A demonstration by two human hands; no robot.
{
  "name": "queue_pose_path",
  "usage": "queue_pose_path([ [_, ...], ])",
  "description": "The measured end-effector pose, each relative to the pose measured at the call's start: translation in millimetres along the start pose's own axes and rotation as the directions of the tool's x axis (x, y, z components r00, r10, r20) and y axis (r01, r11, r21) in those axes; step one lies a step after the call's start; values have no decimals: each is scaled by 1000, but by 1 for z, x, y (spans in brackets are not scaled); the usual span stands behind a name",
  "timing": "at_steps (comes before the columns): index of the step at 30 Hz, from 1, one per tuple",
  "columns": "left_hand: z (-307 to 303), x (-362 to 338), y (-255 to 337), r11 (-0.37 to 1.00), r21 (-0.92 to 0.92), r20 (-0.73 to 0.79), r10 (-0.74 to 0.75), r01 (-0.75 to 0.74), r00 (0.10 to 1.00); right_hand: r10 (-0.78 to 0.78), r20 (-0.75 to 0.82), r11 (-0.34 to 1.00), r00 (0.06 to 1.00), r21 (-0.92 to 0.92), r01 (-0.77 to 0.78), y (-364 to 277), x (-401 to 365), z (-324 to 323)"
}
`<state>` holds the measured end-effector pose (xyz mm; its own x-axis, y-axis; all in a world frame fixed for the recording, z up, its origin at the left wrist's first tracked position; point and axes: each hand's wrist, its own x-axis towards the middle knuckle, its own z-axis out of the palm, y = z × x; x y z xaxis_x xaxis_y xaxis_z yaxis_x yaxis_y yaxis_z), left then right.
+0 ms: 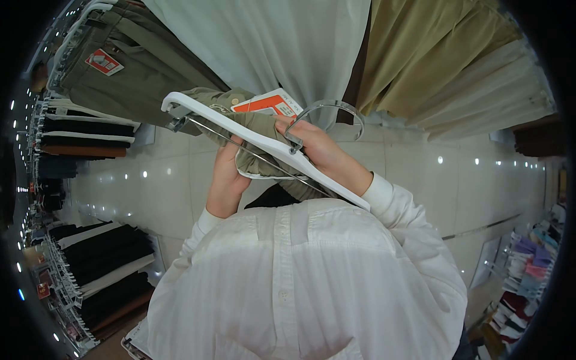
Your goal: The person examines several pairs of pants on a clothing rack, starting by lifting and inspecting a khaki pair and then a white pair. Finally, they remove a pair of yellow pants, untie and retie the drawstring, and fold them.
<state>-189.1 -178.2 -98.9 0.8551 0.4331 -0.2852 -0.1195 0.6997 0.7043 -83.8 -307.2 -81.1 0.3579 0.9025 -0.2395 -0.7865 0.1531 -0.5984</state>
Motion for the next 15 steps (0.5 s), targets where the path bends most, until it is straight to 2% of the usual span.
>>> queue_pose_path([
  [1, -2, 0, -1, 1000, 1, -2, -6, 6, 1000, -6, 59, 1000, 998, -1, 7, -1, -2, 0],
  [3, -3, 1, -3, 992, -106, 12, -64, 65, 998, -39, 45, 998, 998, -39, 41, 2, -2, -6],
  [5, -4, 4, -3, 995, -87, -4, -53, 52, 999, -78, 39, 993, 996, -87, 81, -2, 1, -11],
  [8, 2, 2, -2, 997, -73, -38, -16, 13, 999, -190, -126, 956, 974, -250, 154, -2, 5, -17],
  [12, 6, -2, 0, 998, -45, -8, 46, -47, 999, -164, -42, 933, 986, -332, 141, 3, 8, -24],
  [14, 4, -3, 0, 998, -51, -3, 48, -48, 999, -146, -143, 879, 979, -473, 62, 11, 11, -31],
  [15, 3, -3, 0, 997, -57, -1, 49, -49, 999, -147, -142, 878, 979, -474, 63, 12, 11, -32],
])
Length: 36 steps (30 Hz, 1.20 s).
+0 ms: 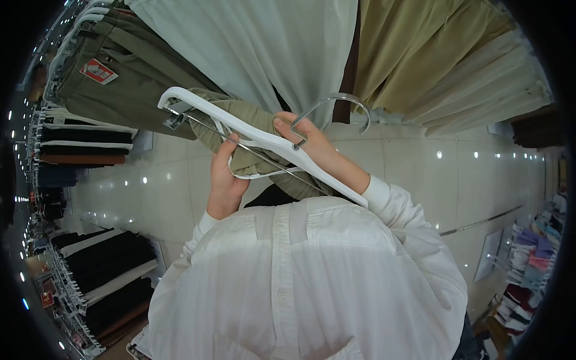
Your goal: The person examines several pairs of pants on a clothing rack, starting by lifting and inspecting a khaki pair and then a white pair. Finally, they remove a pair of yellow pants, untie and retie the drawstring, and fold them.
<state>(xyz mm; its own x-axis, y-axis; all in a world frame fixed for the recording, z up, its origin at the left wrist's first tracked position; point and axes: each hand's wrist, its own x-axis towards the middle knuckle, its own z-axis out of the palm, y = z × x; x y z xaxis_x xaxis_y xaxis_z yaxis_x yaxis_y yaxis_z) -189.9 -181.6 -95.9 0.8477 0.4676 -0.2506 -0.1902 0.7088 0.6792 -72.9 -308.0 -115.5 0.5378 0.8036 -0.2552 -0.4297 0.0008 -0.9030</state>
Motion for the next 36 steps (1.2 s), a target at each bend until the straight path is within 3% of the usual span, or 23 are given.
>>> queue_pose_path([
  [6, 7, 4, -3, 999, -47, -29, 4, -6, 1000, 23, 16, 998, 1000, 56, -23, -8, -10, -6],
  [8, 8, 5, -4, 998, -56, -49, -6, 3, 999, -260, 190, 958, 947, -71, 278, -30, -28, 0],
  [10, 7, 7, -2, 997, -78, -56, -2, -2, 998, -215, 185, 945, 959, -209, 253, -30, -37, -16],
  [11, 6, 9, -1, 997, -79, -117, -4, -6, 993, -140, 222, 975, 965, -140, 174, -38, -46, -25],
  [12, 5, 10, 1, 997, -83, -179, -9, -6, 984, -210, 287, 957, 935, -134, 256, -36, -48, -32],
  [14, 12, 13, 6, 992, -125, -180, -29, 7, 983, -104, 408, 985, 907, -84, 151, -43, -61, -32],
  [16, 17, 17, 6, 993, -108, -200, 27, -49, 979, -75, 399, 928, 914, -307, 211, -36, -59, -23],
  [17, 18, 20, 4, 993, -87, -177, 61, -78, 982, 59, 393, 894, 918, -429, 127, -41, -58, -22],
  [18, 18, 24, 4, 992, -92, -169, 67, -84, 983, 54, 393, 890, 918, -436, 134, -45, -58, -20],
  [20, 20, 31, 4, 980, 117, -181, 178, -159, 967, 131, 426, 964, 895, -264, -15, -53, -57, -17],
  [21, 21, 34, 8, 966, 173, -88, 207, -190, 974, 104, 382, 953, 918, -301, 18, -65, -60, -15],
  [22, 18, 38, 10, 966, 168, -87, 214, -198, 973, 104, 385, 951, 917, -308, 22, -69, -59, -16],
  [23, 9, 45, 9, 851, 465, -13, 283, -245, 959, 76, 375, 935, 924, -350, 65, -72, -58, -18],
  [24, -2, 53, 6, 645, 712, 75, 324, -278, 943, 49, 367, 915, 929, -390, 106, -74, -57, -19],
  [25, -11, 62, 1, 540, 782, 104, 382, -312, 919, 6, 380, 912, 925, -382, 151, -72, -55, -17],
  [26, -18, 65, -6, 540, 780, 98, 393, -316, 914, 9, 390, 908, 921, -388, 155, -73, -55, -14],
  [28, -10, 63, -8, 617, 671, 83, 489, -411, 869, 135, 333, 955, 933, -295, -33, -79, -54, -7],
  [29, -9, 56, -2, 729, 582, 116, 365, -361, 924, 137, 345, 953, 928, -302, -29, -82, -52, -6],
  [31, 7, 37, 5, 755, 531, 101, 394, -385, 913, 198, 300, 977, 933, -136, -164, -85, -49, -5],
  [32, 12, 30, 3, 778, 480, 95, 412, -404, 906, 204, 312, 976, 928, -141, -167, -85, -46, -5],
  [34, 14, 23, -5, 770, 470, 156, 409, -432, 899, 192, 289, 978, 938, -136, -158, -86, -36, -5],
  [36, 4, 25, -10, 657, 578, 249, 424, -485, 871, 203, 321, 969, 925, -201, -142, -93, -33, 4],
])
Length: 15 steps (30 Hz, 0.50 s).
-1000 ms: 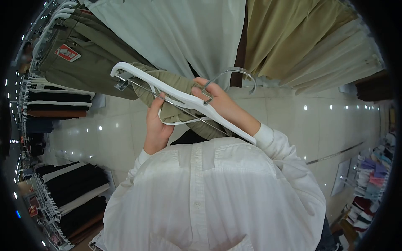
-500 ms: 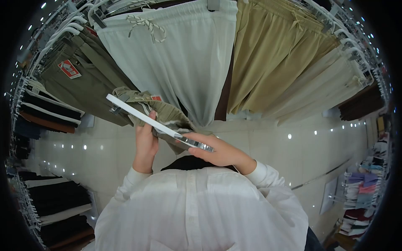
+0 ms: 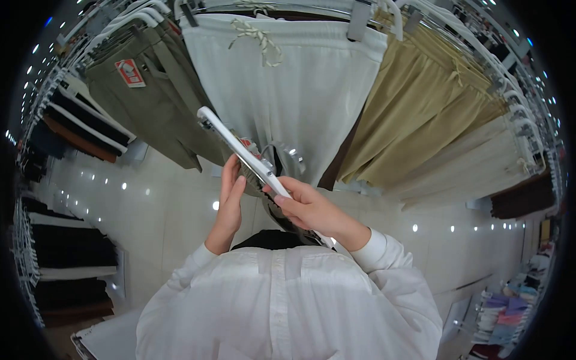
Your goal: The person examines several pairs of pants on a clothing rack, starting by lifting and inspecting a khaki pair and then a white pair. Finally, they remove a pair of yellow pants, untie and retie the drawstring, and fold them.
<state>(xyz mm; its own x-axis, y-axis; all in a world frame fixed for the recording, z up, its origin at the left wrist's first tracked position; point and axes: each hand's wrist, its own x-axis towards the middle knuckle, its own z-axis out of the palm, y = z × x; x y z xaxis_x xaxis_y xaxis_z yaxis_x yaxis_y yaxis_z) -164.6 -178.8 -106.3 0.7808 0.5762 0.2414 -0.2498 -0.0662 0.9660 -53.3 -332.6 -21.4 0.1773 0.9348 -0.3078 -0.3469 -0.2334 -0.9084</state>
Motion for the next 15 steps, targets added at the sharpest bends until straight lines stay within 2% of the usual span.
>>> queue_pose_path([
  [1, -3, -2, -1, 1000, 8, -18, 4, -3, 1000, 10, 56, 1000, 998, -11, -9, -4, 2, 3],
  [3, -8, 0, 2, 938, 329, -188, 177, -108, 966, 21, 129, 999, 991, -26, -18, -8, 8, 5],
  [4, -8, 5, 21, 935, 339, -198, 182, -107, 963, 1, 147, 1000, 989, -18, 2, -9, 12, 7],
  [5, -8, 12, 45, 1000, -25, -251, -10, 4, 968, -17, 162, 1000, 987, -9, 19, -10, 16, 8],
  [6, -8, 18, 60, 914, -393, -233, -206, 102, 950, -11, 176, 1000, 984, -13, 13, -11, 23, 14],
  [8, -12, 31, 63, 924, -366, -257, -211, 107, 943, -97, 206, 995, 974, 54, 87, -10, 41, 34],
  [10, -20, 48, 68, 943, -307, -272, -214, 126, 938, -108, 223, 993, 969, 65, 96, -9, 56, 55],
  [12, -34, 50, 73, 929, -354, -257, -204, 104, 944, -118, 239, 991, 964, 85, 101, 1, 66, 67],
  [14, -44, 42, 81, 910, -376, -293, -296, 176, 909, -222, 443, 966, 869, -23, 259, 20, 74, 72],
  [15, -53, 32, 84, 904, -367, -183, -300, 218, 936, -177, 492, 975, 852, -33, 222, 18, 65, 72],
])
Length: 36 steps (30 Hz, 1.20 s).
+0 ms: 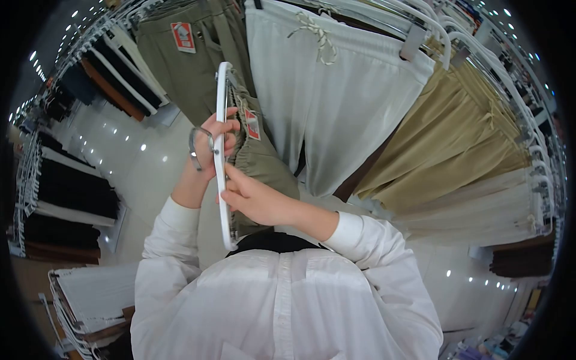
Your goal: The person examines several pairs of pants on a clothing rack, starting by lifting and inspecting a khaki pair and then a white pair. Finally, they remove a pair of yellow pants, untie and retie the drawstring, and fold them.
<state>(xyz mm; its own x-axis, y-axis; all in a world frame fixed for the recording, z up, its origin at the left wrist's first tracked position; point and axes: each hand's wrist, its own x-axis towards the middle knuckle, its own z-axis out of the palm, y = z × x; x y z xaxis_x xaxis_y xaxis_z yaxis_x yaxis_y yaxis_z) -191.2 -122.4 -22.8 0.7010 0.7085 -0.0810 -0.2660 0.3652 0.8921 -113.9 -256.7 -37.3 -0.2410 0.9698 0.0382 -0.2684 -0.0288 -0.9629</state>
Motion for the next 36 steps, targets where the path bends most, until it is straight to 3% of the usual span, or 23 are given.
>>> queue_pose_path([
  [1, -7, -6, 3, 1000, 1, -16, 6, -6, 1000, 3, 17, 1000, 1000, 3, -3, -5, -6, -1],
  [2, -13, -13, 6, 997, 73, 53, -34, 30, 998, -76, 34, 959, 997, -271, 82, -10, -13, -3],
  [3, -19, -20, 9, 987, 148, 120, -80, 62, 990, -153, 72, 837, 986, -521, 168, -14, -19, -7],
  [4, -28, -29, 13, 975, 202, 179, -130, 93, 975, -344, 97, 564, 934, -774, 288, -17, -24, -13],
  [6, -28, -47, 23, 932, 334, 212, -221, 142, 952, -557, 48, 274, 829, -932, 238, -31, -28, -16],
  [7, -24, -58, 30, 867, 461, 243, -328, 189, 913, -656, 53, 113, 753, -979, 167, -36, -29, -17],
  [8, -14, -70, 35, 838, 517, 308, -371, 173, 876, -660, 56, 113, 749, -978, 173, -36, -31, -17],
  [10, -5, -85, 38, 788, 585, 340, -453, 192, 824, -625, 220, -162, 749, -975, 151, -32, -34, -20],
  [11, -3, -91, 37, 735, 648, 367, -532, 201, 763, -629, 222, -164, 745, -975, 152, -29, -37, -22],
  [14, 3, -100, 27, 643, 745, 426, -664, 179, 615, -569, 537, -529, 622, -819, 223, -33, -45, -30],
  [17, 15, -98, 34, 642, 670, 476, -757, 374, 447, -467, 531, -497, 707, -819, 287, -34, -59, -36],
  [18, 17, -95, 35, 640, 673, 472, -758, 371, 450, -532, 560, -500, 635, -813, 298, -37, -53, -39],
  [20, 21, -85, 38, 562, 727, 422, -819, 393, 389, -550, 514, -451, 658, -846, 284, -45, -53, -40],
  [21, 18, -81, 43, 565, 726, 423, -816, 391, 393, -561, 467, -400, 684, -876, 270, -52, -54, -41],
  [23, 3, -74, 57, 793, 546, 658, -606, 272, 447, -557, 400, -354, 728, -907, 227, -67, -60, -39],
  [26, -39, -69, 98, 806, 568, 578, -534, 164, 617, -591, 259, -275, 764, -955, 111, -81, -64, -47],
  [27, -47, -68, 112, 803, 575, 583, -538, 159, 609, -622, 191, -238, 759, -970, 49, -84, -66, -52],
  [29, -48, -67, 144, 659, 664, 690, -357, -353, 630, -640, 134, -212, 757, -977, -6, -88, -64, -58],
  [30, -43, -65, 150, 658, 660, 698, -358, -363, 620, -649, 97, -208, 754, -977, -54, -90, -60, -60],
  [32, -35, -62, 150, 171, 890, 454, -238, -423, 859, -660, 56, -210, 749, -971, -112, -94, -51, -60],
  [33, -36, -53, 147, 174, 884, 464, -239, -433, 853, -653, 50, -213, 756, -970, -120, -96, -44, -58],
  [35, -44, -31, 139, -214, 839, 513, 6, -500, 858, -655, 40, -220, 755, -965, -140, -100, -30, -54],
  [36, -50, -17, 138, -218, 830, 528, 5, -514, 849, -640, -3, -249, 769, -945, -212, -102, -25, -52],
])
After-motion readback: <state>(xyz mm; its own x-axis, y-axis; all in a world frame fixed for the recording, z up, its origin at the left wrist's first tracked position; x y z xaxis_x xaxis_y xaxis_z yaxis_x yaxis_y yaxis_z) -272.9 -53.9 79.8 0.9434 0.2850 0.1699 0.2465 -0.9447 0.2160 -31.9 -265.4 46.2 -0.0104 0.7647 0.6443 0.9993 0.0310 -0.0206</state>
